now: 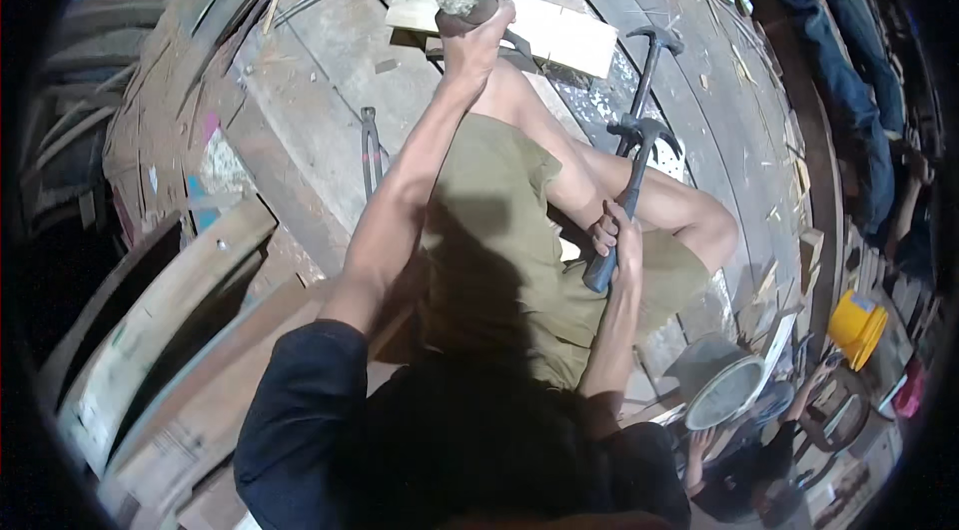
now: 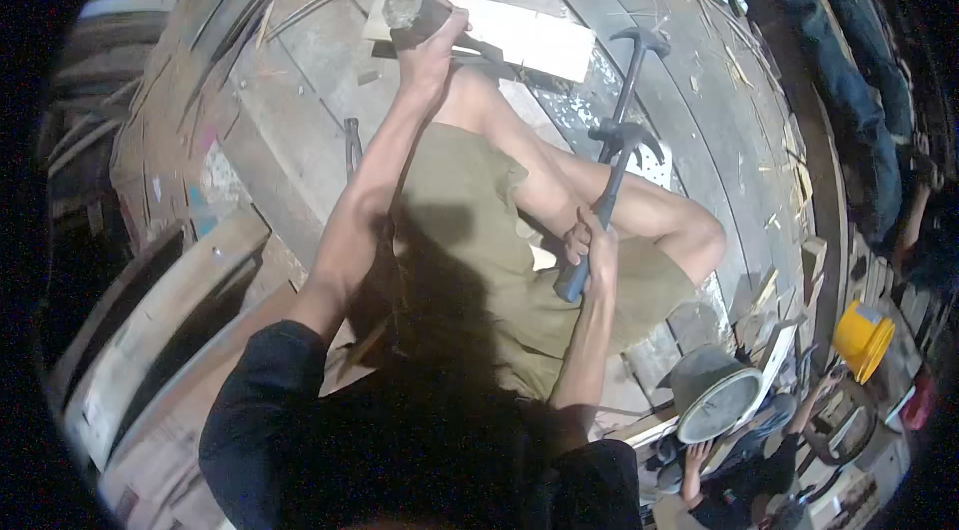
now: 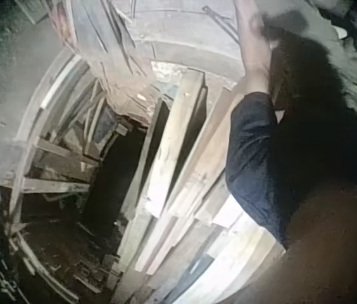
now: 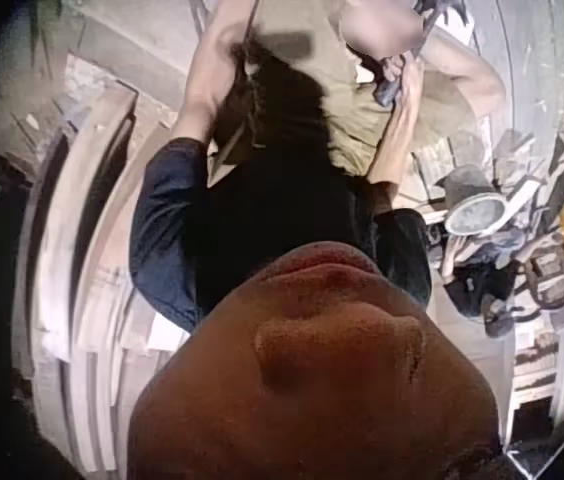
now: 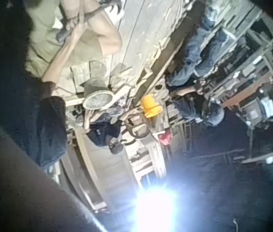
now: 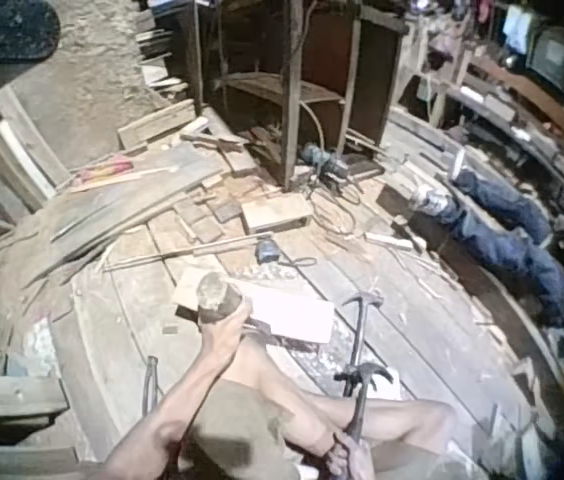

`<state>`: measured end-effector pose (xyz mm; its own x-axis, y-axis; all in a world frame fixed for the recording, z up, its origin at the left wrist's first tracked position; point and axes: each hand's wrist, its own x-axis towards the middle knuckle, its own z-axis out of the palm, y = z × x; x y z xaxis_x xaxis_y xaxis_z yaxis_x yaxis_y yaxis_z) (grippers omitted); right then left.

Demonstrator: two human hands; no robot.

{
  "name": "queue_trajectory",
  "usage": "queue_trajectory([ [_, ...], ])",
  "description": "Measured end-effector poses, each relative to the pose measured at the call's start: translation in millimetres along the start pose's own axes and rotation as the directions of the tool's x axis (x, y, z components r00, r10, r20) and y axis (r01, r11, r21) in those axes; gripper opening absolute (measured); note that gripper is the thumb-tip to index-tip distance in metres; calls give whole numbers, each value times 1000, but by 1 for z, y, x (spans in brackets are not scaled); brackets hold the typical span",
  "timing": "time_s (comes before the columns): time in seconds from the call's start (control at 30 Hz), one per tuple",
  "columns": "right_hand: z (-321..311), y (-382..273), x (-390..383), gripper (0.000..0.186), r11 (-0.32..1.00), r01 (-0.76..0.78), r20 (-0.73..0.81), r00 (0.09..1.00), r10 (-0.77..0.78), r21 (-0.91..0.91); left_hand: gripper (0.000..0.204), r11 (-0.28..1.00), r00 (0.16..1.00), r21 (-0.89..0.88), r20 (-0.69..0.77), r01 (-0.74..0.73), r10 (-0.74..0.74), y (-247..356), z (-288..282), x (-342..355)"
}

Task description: Using a hammer and a chisel to carve or shape a block of wood while sitting on a workshop floor.

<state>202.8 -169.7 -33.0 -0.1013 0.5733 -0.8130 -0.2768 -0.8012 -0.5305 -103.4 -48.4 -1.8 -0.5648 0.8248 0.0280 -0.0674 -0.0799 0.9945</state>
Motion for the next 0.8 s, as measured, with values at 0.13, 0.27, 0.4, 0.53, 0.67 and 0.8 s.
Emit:
queue_trajectory([
  [0.13,-7,-4,3,20,993,-64,97,994,55,100,12,998,998,-53,-57,-22,19,-1,2,-8],
  [0.27,-10,-5,3,14,989,-63,107,993,49,133,18,994,998,-101,-64,-28,22,5,9,-9],
  [0.4,-10,-6,3,14,985,-69,98,994,53,161,24,997,995,-19,-70,-78,77,13,23,7],
  [0.53,-11,-8,7,20,987,-74,84,994,62,145,25,989,989,0,37,-147,146,21,39,30],
  [0.67,-10,-11,10,27,981,-107,56,993,99,164,21,984,985,-134,110,-118,133,29,56,55],
  [0.8,-9,-14,12,26,979,-131,49,991,125,155,24,981,979,-13,73,-192,192,24,72,76],
])
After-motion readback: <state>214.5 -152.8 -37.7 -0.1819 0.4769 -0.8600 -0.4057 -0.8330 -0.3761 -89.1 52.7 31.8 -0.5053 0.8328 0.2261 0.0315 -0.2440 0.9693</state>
